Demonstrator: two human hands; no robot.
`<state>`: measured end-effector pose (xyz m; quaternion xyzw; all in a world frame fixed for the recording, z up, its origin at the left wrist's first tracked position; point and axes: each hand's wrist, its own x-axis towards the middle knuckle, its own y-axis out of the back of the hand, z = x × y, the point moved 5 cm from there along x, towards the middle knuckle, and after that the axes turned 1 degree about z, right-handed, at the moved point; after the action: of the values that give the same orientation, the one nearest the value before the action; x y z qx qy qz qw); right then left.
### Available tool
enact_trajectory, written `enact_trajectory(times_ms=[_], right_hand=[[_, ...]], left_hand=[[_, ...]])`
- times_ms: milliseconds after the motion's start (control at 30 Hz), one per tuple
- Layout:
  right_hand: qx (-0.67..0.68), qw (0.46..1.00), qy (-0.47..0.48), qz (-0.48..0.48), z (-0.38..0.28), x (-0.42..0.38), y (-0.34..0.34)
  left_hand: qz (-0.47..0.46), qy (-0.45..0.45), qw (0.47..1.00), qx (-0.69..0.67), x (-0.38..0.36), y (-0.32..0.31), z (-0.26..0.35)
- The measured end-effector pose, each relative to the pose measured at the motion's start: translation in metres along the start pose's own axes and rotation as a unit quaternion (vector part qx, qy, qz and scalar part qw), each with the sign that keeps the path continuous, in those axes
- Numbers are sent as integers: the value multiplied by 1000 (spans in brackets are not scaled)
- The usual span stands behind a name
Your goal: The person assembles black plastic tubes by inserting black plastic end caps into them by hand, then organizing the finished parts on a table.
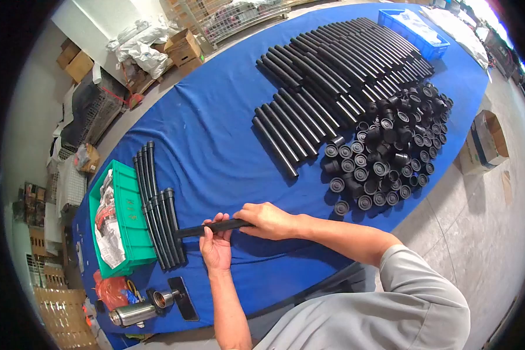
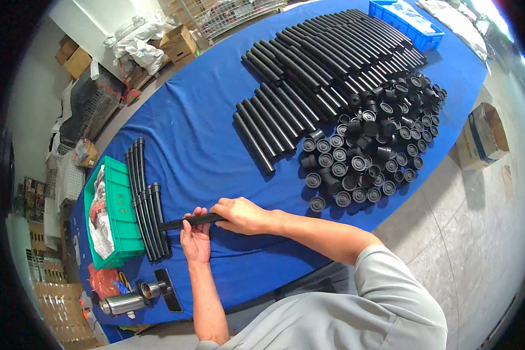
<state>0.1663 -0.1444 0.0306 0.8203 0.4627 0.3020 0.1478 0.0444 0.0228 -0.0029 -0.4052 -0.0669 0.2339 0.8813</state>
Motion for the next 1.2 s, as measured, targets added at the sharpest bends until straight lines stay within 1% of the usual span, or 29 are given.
enact_trajectory(times_ms=[67,100,133,167,200,233,267,300,333,400,433,467,500,533,567,600,700,733,800,833,867,967,1000,1100,1133,1200], right_hand=[[-29,999,7,21,-19,-1,14],[60,994,-89,-35,-22,2,19],[147,968,-184,-92,-25,2,30],[231,921,-277,-146,-24,-2,30],[214,935,-251,-129,-19,-1,30],[109,982,-139,-61,-15,3,27],[1,1000,-26,9,-11,1,14],[-109,987,89,77,-25,0,15],[-107,988,86,76,-26,-1,12],[42,999,-30,-2,-18,-1,14],[117,988,-88,-41,-21,2,21],[259,915,-278,-133,-23,2,27],[184,961,-193,-75,-23,5,28],[106,989,-105,-16,-19,4,23],[25,999,-15,45,-18,0,18],[-35,997,34,66,-24,1,15],[59,998,-8,35,-17,2,14],[195,948,-226,-108,-24,5,27],[112,988,-106,-20,-7,5,17],[69,996,-44,26,-9,6,18],[10,999,-17,49,-12,2,15],[26,999,-27,35,-21,2,19],[102,993,-56,-3,-19,5,21],[200,957,-195,-76,-16,5,27],[71,997,-25,29,-22,9,26],[-2,1000,3,31,-22,1,14]], left_hand=[[-3,-2,1000,-11,1,2,-1],[-4,-1,1000,-15,1,3,-1],[-5,-1,1000,-21,-1,3,-6],[-4,-1,1000,-27,-3,3,-9],[-1,2,1000,-26,-3,1,-10],[2,5,1000,-21,-1,-4,-8],[6,10,1000,-17,-2,-6,-5],[2,7,1000,-16,-1,-4,-4],[-3,4,1000,-16,0,-1,-3],[-16,6,1000,-14,-1,2,-3],[-26,8,1000,-12,-1,1,-3],[-36,11,999,-10,-2,0,-2],[-30,10,999,-7,-1,-2,-2],[-25,10,1000,-5,0,-5,-3],[-20,9,1000,-2,1,-7,-2],[-18,8,1000,-3,1,-5,-1],[-17,7,1000,-5,0,0,-1],[-21,9,1000,-4,-1,-2,0],[-20,9,1000,0,-1,-5,0],[-15,8,1000,2,0,-6,-1],[-10,8,1000,5,1,-6,-1],[-18,7,1000,-8,1,-1,0],[-20,9,1000,-7,0,-2,0],[-18,12,1000,-3,-1,-5,0],[-13,11,1000,-1,1,-8,0],[-10,9,1000,-4,2,-6,0]])
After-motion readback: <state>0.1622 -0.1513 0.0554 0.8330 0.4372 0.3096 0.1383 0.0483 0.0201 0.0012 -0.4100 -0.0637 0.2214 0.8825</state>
